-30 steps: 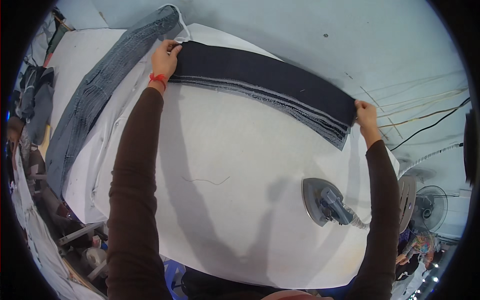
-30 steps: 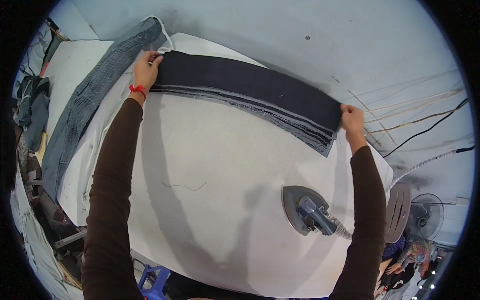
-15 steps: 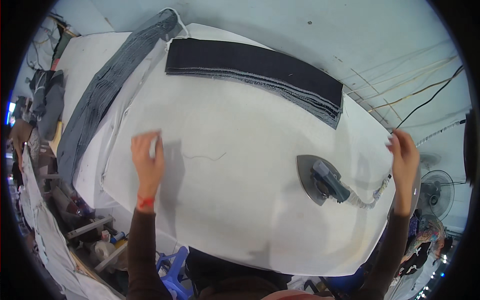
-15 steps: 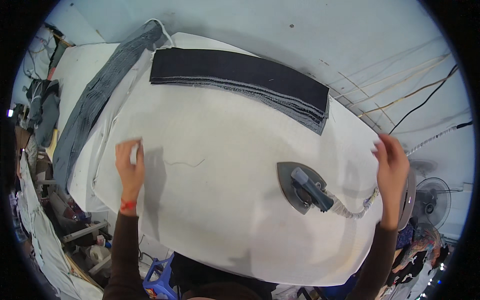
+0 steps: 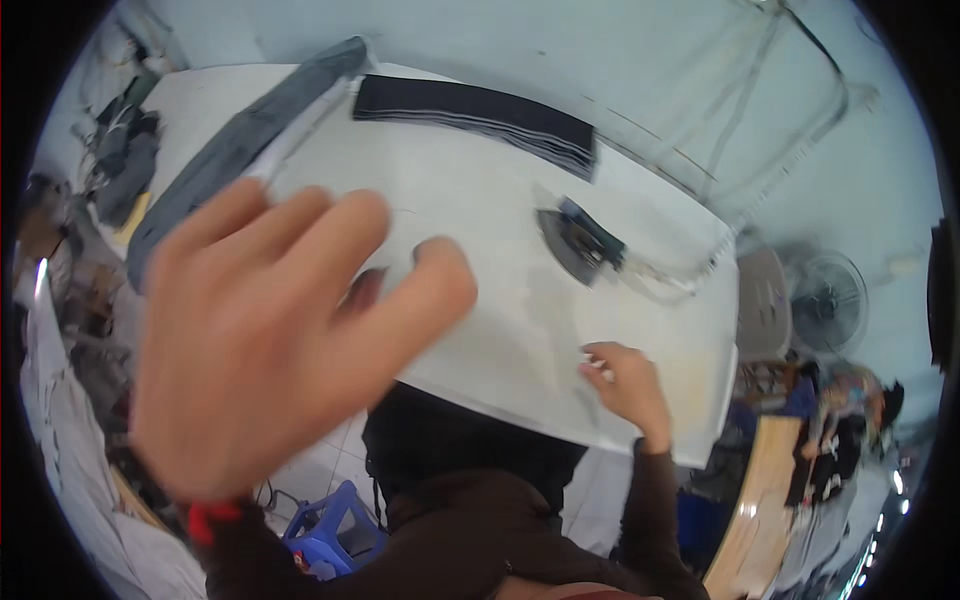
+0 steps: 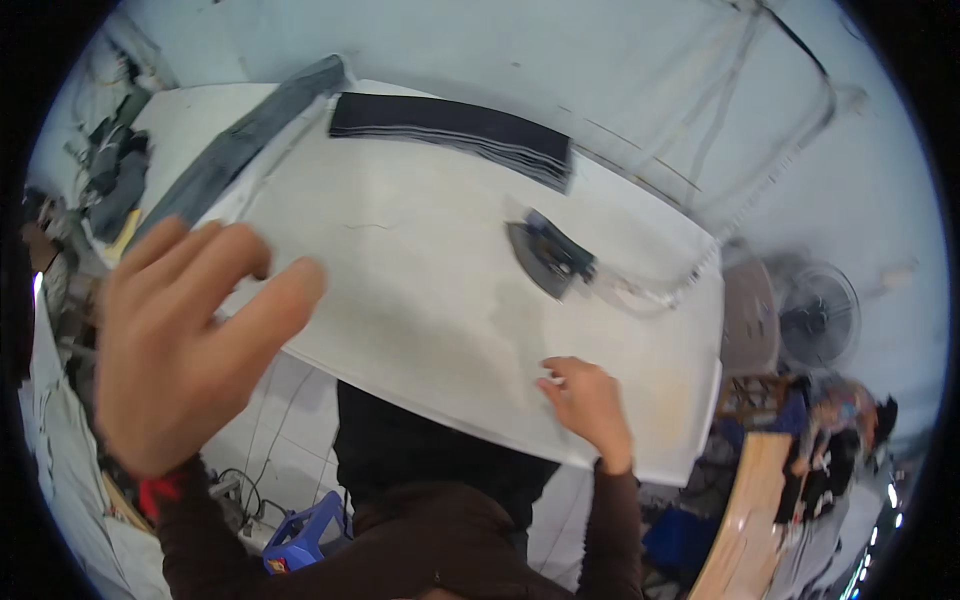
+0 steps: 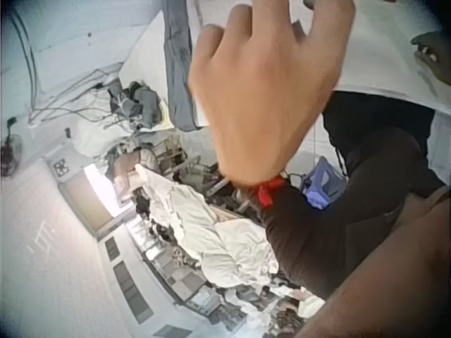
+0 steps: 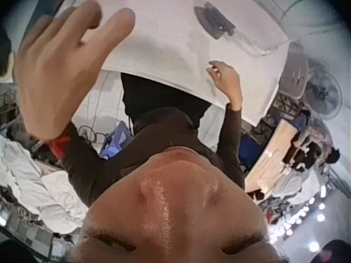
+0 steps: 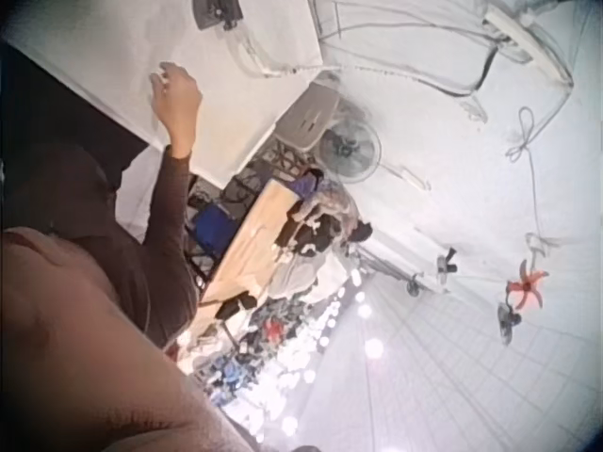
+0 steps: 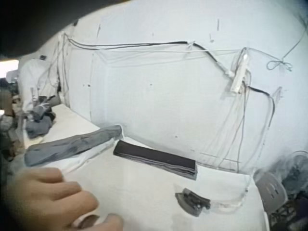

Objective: The person irons a long strip of grey fabric on a white ironing board. They repeatedly smooth the fabric with their hands and pass a steam iron over it to flatten the material. The person folds the fabric strip in half and continues ironing the folded edge.

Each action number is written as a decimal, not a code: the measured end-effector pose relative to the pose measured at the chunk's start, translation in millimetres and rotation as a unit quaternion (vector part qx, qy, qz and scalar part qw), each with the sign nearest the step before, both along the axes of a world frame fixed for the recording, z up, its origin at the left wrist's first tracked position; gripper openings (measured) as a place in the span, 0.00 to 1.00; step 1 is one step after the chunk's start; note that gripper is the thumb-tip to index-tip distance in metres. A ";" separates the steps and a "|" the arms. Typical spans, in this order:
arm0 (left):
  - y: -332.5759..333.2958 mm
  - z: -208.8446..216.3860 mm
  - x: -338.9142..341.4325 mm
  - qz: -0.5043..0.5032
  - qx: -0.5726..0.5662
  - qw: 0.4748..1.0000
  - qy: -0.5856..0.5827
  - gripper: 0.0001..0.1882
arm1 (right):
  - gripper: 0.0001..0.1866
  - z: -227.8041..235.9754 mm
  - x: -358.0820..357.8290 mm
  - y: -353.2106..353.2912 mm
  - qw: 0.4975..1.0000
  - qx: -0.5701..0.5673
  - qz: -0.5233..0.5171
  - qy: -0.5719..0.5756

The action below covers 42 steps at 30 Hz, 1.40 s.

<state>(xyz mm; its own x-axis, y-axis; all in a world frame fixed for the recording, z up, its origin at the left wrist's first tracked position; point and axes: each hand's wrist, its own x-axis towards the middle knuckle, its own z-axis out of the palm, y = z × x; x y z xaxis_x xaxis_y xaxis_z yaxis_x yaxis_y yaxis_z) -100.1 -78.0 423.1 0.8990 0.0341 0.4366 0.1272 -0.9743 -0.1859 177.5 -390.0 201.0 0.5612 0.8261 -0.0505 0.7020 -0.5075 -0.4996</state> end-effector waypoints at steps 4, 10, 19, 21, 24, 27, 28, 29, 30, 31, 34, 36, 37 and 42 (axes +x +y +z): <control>-64.5 33.8 -77.5 0.018 0.020 0.999 -0.019 0.18 | 0.16 -16.4 -38.9 -11.0 0.996 -0.040 0.055 0.063; -85.6 18.2 -145.6 -0.003 0.008 0.991 -0.136 0.18 | 0.17 20.0 -29.5 -73.5 0.999 0.031 -0.021 -0.029; -88.5 5.9 -168.3 0.018 0.005 0.982 -0.186 0.17 | 0.19 21.6 -25.8 -68.2 0.999 0.031 -0.010 0.026; -86.5 4.3 -170.4 0.026 0.002 0.982 -0.186 0.17 | 0.19 17.3 -24.2 -57.9 0.999 0.026 0.000 0.037; -83.3 -0.1 -169.9 0.041 -0.001 0.982 -0.186 0.16 | 0.20 9.9 -21.9 -38.8 0.998 0.022 0.028 0.046; -80.9 -4.2 -167.1 0.052 -0.010 0.980 -0.189 0.16 | 0.20 6.4 -23.7 -16.8 0.997 0.030 0.060 0.046; -79.7 -5.0 -164.5 0.054 -0.011 0.980 -0.192 0.16 | 0.20 5.7 -24.9 -11.3 0.996 0.031 0.065 0.056; -77.9 -4.6 -164.3 0.060 -0.010 0.980 -0.188 0.16 | 0.20 3.5 -25.5 -6.5 0.995 0.033 0.071 0.069; -74.6 -6.4 -161.9 0.060 -0.011 0.980 -0.192 0.16 | 0.20 3.5 -23.8 -5.0 0.994 0.032 0.071 0.076; -72.5 -7.0 -160.1 0.061 -0.011 0.979 -0.193 0.16 | 0.20 3.4 -22.0 -4.0 0.994 0.032 0.070 0.082; -67.3 -10.7 -157.4 0.066 -0.018 0.980 -0.187 0.16 | 0.20 -3.0 -16.0 -1.9 0.993 0.037 0.075 0.078; -65.9 -15.1 -148.6 0.064 -0.020 0.982 -0.175 0.16 | 0.20 -6.7 -16.3 -1.3 0.994 0.033 0.072 0.072; -68.0 -13.6 -141.3 0.066 -0.019 0.984 -0.162 0.16 | 0.20 -9.0 -16.6 1.9 0.994 0.028 0.072 0.076; -62.1 -16.6 -121.5 0.051 -0.021 0.989 -0.140 0.15 | 0.20 -17.4 -18.7 -1.0 0.993 0.021 0.064 0.097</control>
